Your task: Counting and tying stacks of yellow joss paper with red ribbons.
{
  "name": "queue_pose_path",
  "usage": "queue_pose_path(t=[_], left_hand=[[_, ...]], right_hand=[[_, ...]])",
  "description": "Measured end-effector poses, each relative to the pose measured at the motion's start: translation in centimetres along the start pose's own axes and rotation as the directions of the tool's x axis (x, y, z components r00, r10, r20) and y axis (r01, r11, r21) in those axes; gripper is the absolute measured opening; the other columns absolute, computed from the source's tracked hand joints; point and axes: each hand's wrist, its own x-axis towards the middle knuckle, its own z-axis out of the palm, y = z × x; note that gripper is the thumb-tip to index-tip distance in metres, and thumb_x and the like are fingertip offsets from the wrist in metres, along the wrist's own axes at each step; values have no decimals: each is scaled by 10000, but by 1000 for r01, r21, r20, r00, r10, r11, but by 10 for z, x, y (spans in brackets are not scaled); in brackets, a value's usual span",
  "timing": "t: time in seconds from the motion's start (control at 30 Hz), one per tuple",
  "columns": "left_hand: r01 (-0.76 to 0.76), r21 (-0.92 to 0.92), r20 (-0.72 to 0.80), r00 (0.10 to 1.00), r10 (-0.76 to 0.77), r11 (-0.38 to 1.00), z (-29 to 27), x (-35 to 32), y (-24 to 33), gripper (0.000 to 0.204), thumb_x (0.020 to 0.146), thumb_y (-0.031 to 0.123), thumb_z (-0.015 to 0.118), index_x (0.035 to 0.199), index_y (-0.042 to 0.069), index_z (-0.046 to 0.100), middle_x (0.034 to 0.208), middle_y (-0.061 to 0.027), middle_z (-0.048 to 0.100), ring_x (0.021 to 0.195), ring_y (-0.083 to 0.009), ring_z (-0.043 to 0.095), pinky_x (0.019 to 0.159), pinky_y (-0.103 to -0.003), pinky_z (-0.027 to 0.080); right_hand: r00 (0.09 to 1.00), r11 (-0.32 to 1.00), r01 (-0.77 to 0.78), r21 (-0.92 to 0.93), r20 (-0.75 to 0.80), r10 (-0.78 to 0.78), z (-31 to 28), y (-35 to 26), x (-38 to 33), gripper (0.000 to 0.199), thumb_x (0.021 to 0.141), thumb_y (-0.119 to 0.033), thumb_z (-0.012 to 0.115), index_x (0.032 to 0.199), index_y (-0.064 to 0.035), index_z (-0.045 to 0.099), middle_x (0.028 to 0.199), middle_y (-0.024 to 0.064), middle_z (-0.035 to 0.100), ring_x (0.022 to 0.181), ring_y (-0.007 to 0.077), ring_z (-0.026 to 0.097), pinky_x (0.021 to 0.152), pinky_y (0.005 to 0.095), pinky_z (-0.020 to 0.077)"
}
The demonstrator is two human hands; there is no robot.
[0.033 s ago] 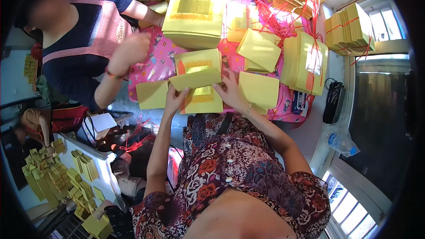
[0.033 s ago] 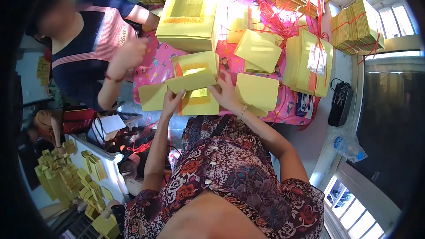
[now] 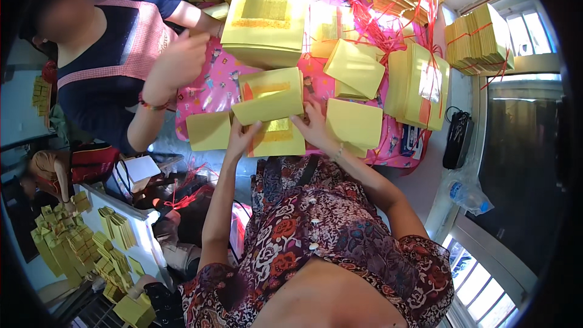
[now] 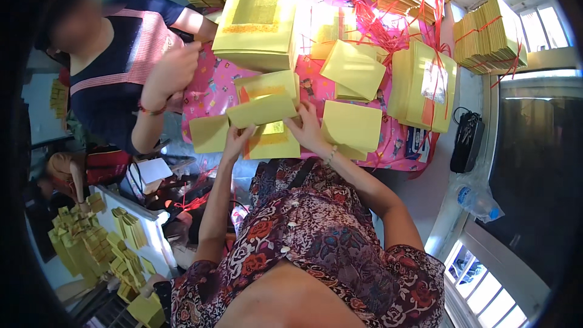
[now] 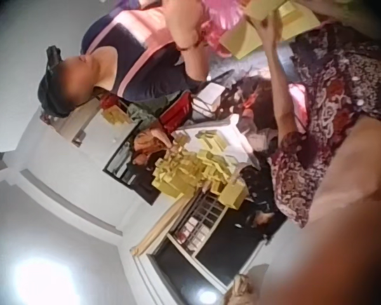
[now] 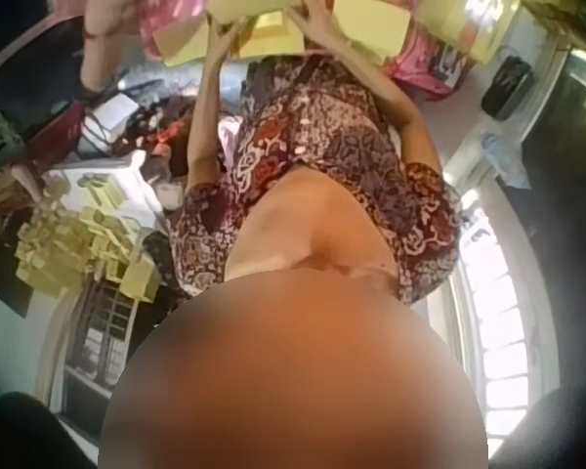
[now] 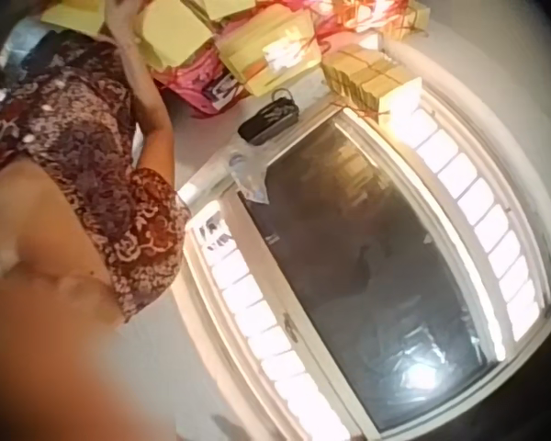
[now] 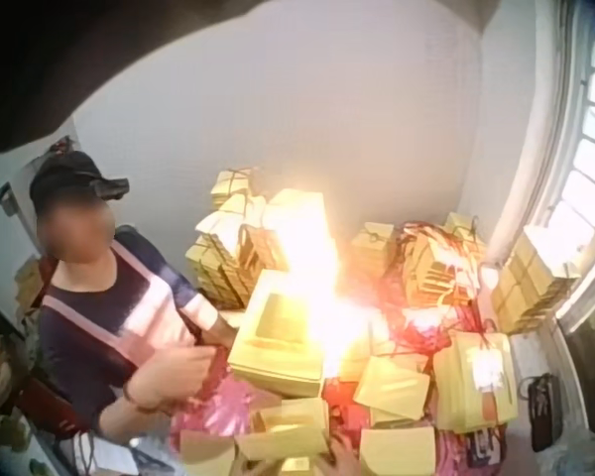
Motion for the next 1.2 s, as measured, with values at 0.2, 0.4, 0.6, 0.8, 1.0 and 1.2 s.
queue_pose_path(t=[0.2, 0.4, 0.6, 0.8, 1.0, 1.2], left_hand=[[-66, -51, 253, 964, 77, 997, -8, 0, -4, 384, 819, 34, 659, 1196, 78, 595, 1146, -47, 603, 1023, -136, 581, 891, -266, 472], [89, -158, 267, 963, -44, 983, -19, 4, -10, 332, 797, 8, 679, 1125, 51, 652, 1120, -68, 624, 1010, -156, 596, 881, -284, 492], [114, -156, 331, 942, -57, 981, -37, 5, -18, 302, 794, 12, 688, 1093, 43, 663, 1077, -58, 641, 978, -158, 611, 866, -284, 504], [91, -150, 251, 967, -51, 984, -28, 1, -17, 356, 848, 107, 647, 1197, 56, 596, 1231, -81, 568, 1117, -186, 543, 960, -327, 445], [-280, 16, 40, 959, 279, 960, 8, -3, 8, 642, 927, 124, 547, 1471, 118, 206, 1459, -88, 319, 1295, -227, 379, 1071, -360, 331], [64, -144, 109, 993, -49, 987, 7, -5, 10, 762, 934, 141, 532, 1501, 140, 22, 1503, -107, 228, 1335, -254, 315, 1083, -373, 303]], right_hand=[[972, 963, 237, 129, -30, -235, 22, 22, -5, 662, 649, -117, 814, 1207, -157, 459, 1356, 178, 261, 1320, 373, 238, 1096, 405, 254], [986, 952, 163, 258, -78, -148, 39, 28, -10, 645, 654, -119, 814, 1198, -171, 472, 1383, 172, 224, 1360, 359, 167, 1110, 417, 224], [983, 913, 181, 366, -108, -151, 48, 32, -15, 604, 674, -109, 802, 1194, -188, 506, 1423, 177, 180, 1380, 355, 137, 1115, 416, 219], [984, 927, 142, 348, -148, -96, 52, 37, -8, 566, 687, -146, 798, 1186, -190, 535, 1417, 176, 203, 1371, 353, 176, 1109, 400, 238], [981, 896, 194, 400, -105, -165, 44, 41, 8, 537, 678, -248, 788, 1166, -176, 575, 1343, 135, 332, 1349, 319, 211, 1109, 413, 218], [975, 891, 218, 399, -43, -219, 46, 41, 16, 533, 680, -244, 781, 1169, -175, 577, 1355, 129, 328, 1336, 311, 253, 1108, 403, 224]])
